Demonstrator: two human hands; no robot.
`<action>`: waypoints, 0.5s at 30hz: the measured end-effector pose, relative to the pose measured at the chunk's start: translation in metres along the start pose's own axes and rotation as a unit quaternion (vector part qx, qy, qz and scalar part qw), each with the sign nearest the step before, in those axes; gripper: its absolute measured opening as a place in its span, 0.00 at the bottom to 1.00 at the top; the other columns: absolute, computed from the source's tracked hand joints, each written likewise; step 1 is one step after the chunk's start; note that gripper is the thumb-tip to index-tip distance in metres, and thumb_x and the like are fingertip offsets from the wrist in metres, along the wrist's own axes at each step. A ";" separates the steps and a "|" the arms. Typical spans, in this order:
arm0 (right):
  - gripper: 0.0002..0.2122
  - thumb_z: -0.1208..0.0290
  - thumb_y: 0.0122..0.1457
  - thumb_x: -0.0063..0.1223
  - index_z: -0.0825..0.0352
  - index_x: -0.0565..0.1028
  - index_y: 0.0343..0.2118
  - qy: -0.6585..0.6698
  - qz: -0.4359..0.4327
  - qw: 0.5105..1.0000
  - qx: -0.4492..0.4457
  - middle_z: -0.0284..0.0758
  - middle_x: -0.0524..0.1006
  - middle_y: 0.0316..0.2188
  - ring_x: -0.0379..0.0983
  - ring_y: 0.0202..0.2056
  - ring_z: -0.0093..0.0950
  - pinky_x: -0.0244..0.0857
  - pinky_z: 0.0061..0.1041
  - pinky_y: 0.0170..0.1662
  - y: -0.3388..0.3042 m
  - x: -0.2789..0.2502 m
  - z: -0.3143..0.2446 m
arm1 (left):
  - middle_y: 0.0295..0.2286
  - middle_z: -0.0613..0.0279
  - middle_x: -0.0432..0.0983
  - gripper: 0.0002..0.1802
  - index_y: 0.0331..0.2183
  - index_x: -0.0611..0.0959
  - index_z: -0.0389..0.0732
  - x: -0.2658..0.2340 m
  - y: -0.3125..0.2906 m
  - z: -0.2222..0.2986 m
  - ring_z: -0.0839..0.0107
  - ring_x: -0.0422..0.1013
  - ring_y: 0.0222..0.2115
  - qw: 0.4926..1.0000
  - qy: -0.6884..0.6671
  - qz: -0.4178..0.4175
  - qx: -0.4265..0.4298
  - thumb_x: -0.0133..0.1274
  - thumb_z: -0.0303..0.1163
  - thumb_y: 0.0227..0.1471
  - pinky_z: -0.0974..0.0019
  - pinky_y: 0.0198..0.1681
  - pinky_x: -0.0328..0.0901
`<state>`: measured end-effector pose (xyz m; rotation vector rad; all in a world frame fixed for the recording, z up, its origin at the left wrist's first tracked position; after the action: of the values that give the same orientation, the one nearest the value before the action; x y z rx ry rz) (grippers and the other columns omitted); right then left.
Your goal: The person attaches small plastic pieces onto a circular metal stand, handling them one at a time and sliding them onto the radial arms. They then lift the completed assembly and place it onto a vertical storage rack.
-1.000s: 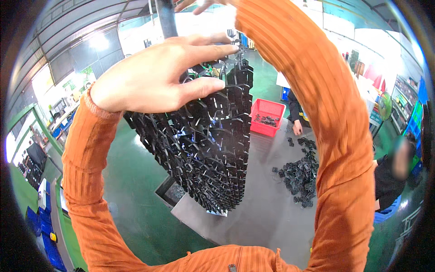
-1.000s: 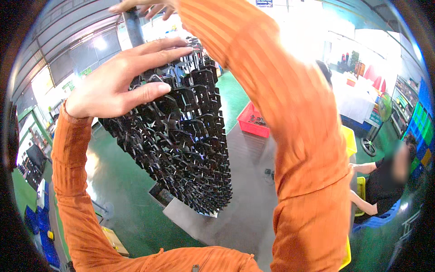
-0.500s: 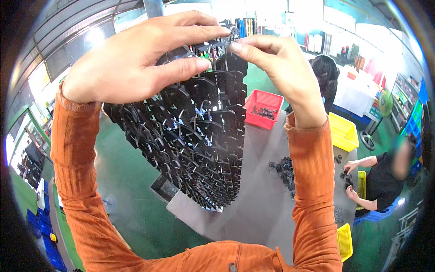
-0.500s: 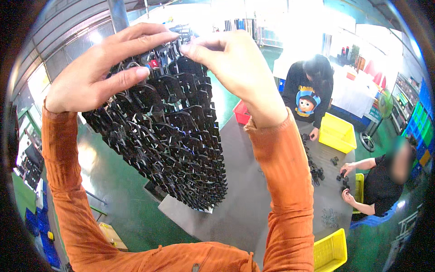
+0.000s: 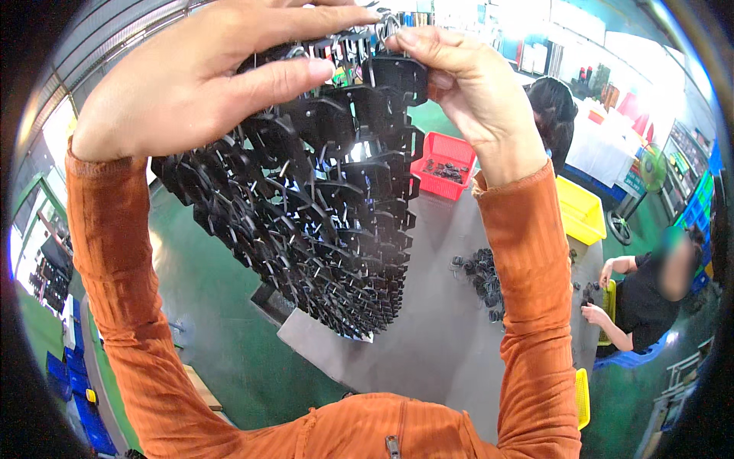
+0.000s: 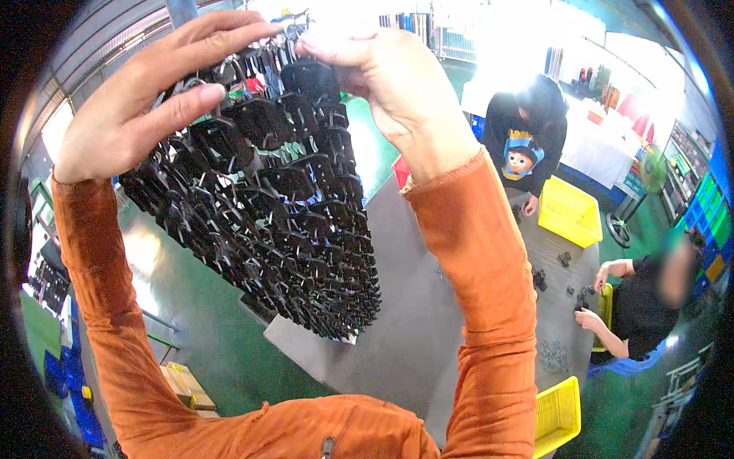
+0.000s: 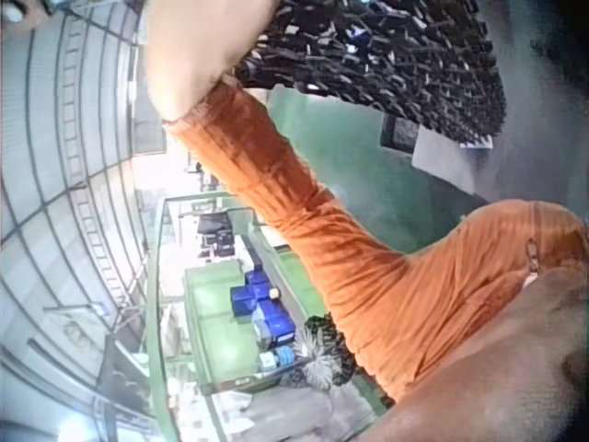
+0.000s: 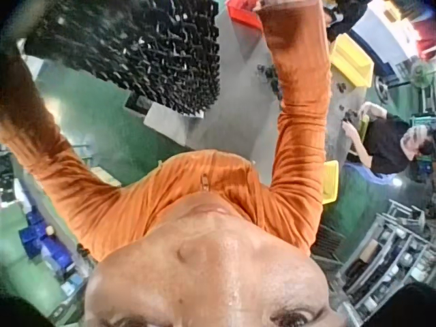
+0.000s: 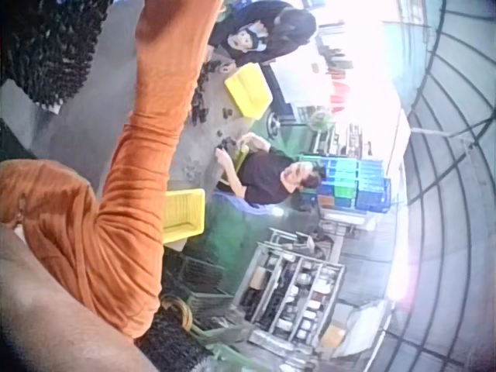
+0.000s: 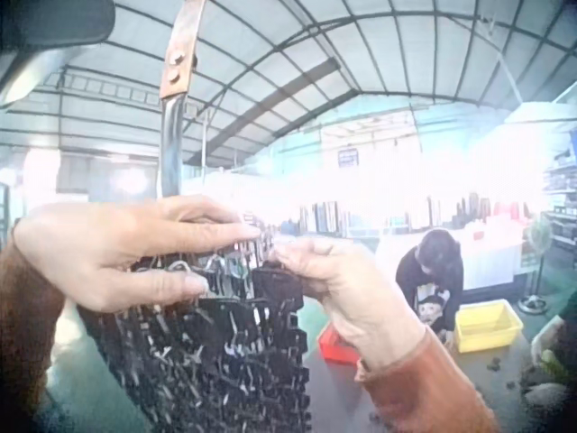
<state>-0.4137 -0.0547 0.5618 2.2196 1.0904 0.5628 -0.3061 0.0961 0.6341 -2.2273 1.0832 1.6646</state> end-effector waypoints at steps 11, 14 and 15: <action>0.04 0.76 0.55 0.51 0.70 0.75 0.31 0.106 0.099 0.989 0.012 0.28 0.75 0.28 0.62 0.23 0.11 0.53 0.09 0.26 -0.016 -0.013 0.004 | 0.51 0.48 0.62 0.27 0.54 0.65 0.32 0.013 0.008 0.008 0.57 0.58 0.54 0.999 -0.031 0.016 0.024 0.45 0.33 0.54 0.59 0.57 0.51; 0.06 0.75 0.55 0.53 0.70 0.76 0.34 0.107 0.186 0.977 0.000 0.30 0.76 0.31 0.64 0.25 0.11 0.57 0.11 0.28 -0.027 -0.037 0.003 | 0.52 0.48 0.62 0.27 0.54 0.65 0.32 0.016 0.005 0.004 0.58 0.58 0.54 0.999 -0.026 0.028 0.022 0.46 0.32 0.54 0.60 0.57 0.52; 0.08 0.75 0.55 0.54 0.69 0.76 0.37 0.117 0.246 0.962 -0.012 0.32 0.78 0.34 0.67 0.28 0.11 0.60 0.13 0.31 -0.034 -0.058 0.004 | 0.52 0.48 0.62 0.26 0.54 0.66 0.32 0.017 0.004 0.003 0.58 0.58 0.54 0.999 -0.023 0.033 0.018 0.46 0.32 0.54 0.60 0.57 0.52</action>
<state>-0.4631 -0.0867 0.5298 2.4534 0.6210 1.0641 -0.3083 0.0868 0.6188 -2.1433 1.1784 1.6991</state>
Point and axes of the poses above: each hand's wrist, its own y-axis towards the middle knuckle, its own x-axis out of the palm, z = x × y, the point moved 5 cm from there along y, towards the middle knuckle
